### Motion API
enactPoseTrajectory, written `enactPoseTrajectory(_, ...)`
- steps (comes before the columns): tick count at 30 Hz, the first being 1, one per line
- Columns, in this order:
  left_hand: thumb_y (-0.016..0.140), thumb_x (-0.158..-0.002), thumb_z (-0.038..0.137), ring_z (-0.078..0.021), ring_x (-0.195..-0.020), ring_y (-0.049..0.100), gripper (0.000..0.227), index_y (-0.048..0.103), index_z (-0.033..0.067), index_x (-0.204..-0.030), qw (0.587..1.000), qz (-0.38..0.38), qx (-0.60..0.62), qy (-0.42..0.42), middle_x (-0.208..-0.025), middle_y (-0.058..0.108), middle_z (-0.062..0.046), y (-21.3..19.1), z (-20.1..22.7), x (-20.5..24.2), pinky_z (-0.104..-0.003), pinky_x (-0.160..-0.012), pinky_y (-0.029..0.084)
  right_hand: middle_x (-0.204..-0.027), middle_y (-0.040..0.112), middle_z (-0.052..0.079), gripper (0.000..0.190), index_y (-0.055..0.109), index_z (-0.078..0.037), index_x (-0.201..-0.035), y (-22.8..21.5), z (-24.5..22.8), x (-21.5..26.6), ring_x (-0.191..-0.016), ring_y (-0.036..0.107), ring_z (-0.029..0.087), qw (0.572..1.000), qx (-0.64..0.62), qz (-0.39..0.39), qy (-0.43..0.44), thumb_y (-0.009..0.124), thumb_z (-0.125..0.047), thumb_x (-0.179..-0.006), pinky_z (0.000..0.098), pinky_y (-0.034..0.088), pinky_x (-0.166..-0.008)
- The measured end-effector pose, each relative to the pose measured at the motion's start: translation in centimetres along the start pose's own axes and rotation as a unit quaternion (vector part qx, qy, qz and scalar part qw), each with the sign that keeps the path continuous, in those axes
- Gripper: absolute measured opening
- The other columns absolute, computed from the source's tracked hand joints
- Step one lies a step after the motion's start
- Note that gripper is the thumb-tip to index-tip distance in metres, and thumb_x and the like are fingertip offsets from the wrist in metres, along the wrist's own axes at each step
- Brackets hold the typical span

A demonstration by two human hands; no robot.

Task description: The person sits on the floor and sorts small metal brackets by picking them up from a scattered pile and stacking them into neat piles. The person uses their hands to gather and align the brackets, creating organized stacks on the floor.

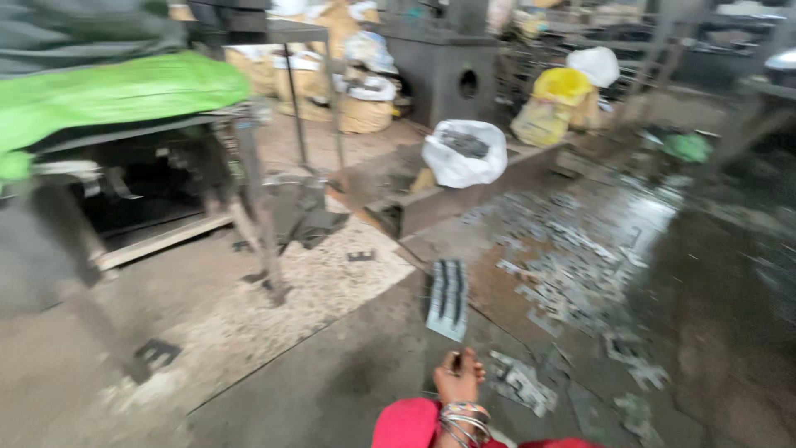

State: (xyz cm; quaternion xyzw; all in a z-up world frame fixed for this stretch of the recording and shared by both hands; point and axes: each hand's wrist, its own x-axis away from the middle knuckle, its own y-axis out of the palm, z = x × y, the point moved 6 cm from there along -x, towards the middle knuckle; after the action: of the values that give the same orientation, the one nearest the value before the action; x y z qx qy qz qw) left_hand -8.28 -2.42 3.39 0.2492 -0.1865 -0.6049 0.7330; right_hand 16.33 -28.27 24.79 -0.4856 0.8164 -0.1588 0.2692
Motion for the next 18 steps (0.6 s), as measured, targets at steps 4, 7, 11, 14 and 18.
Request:
enactPoseTrajectory(4,0.073,-0.095,0.018,-0.0127,-0.051,0.066,0.024,0.065,0.0037,-0.078,1.000,0.005,0.007,0.011,-0.062,0.067,-0.006,1.0,0.8,1.6,-0.029,-0.047,0.057,-0.112,0.072,0.016,0.042,0.063,0.004,-0.128,9.1,-2.0,-3.1,-0.093,0.072,0.022,0.997,-0.013,-0.062,-0.041,0.063,-0.003,-0.087,0.0372,0.060,-0.080)
enactPoseTrajectory(7,0.073,-0.096,0.016,-0.0121,-0.051,0.065,0.023,0.064,0.0030,-0.079,1.000,-0.003,0.020,0.017,-0.063,0.066,-0.005,2.5,2.3,3.2,-0.028,-0.047,0.055,-0.110,0.072,0.015,0.042,0.063,0.003,-0.128,13.2,-2.2,-2.9,-0.092,0.072,0.021,0.990,-0.045,-0.112,-0.077,0.063,-0.004,-0.086,0.0367,0.060,-0.079)
enactPoseTrajectory(11,0.072,-0.099,0.015,-0.0109,-0.053,0.066,0.024,0.064,0.0010,-0.080,0.998,-0.018,0.029,0.043,-0.066,0.068,-0.006,4.0,4.4,5.2,-0.027,-0.048,0.054,-0.108,0.072,0.014,0.042,0.064,0.002,-0.128,16.2,-4.2,-1.6,-0.090,0.072,0.020,0.979,-0.075,-0.154,-0.112,0.064,-0.005,-0.086,0.0361,0.060,-0.078)
enactPoseTrajectory(14,0.073,-0.099,0.016,-0.0109,-0.051,0.063,0.024,0.062,0.0012,-0.083,0.998,-0.004,0.057,0.030,-0.065,0.067,-0.006,5.1,5.2,6.2,-0.027,-0.047,0.053,-0.106,0.072,0.013,0.042,0.064,0.001,-0.127,18.8,-6.7,-1.5,-0.089,0.072,0.019,0.975,-0.083,-0.165,-0.122,0.065,-0.005,-0.086,0.0356,0.060,-0.078)
enactPoseTrajectory(18,0.074,-0.096,0.015,-0.0127,-0.049,0.063,0.018,0.065,0.0034,-0.086,0.994,0.015,0.110,0.008,-0.064,0.067,-0.006,6.1,5.4,6.9,-0.029,-0.044,0.053,-0.104,0.072,0.012,0.042,0.065,-0.001,-0.127,22.3,-7.8,-2.2,-0.087,0.072,0.018,0.977,-0.075,-0.158,-0.125,0.066,-0.006,-0.085,0.0350,0.060,-0.077)
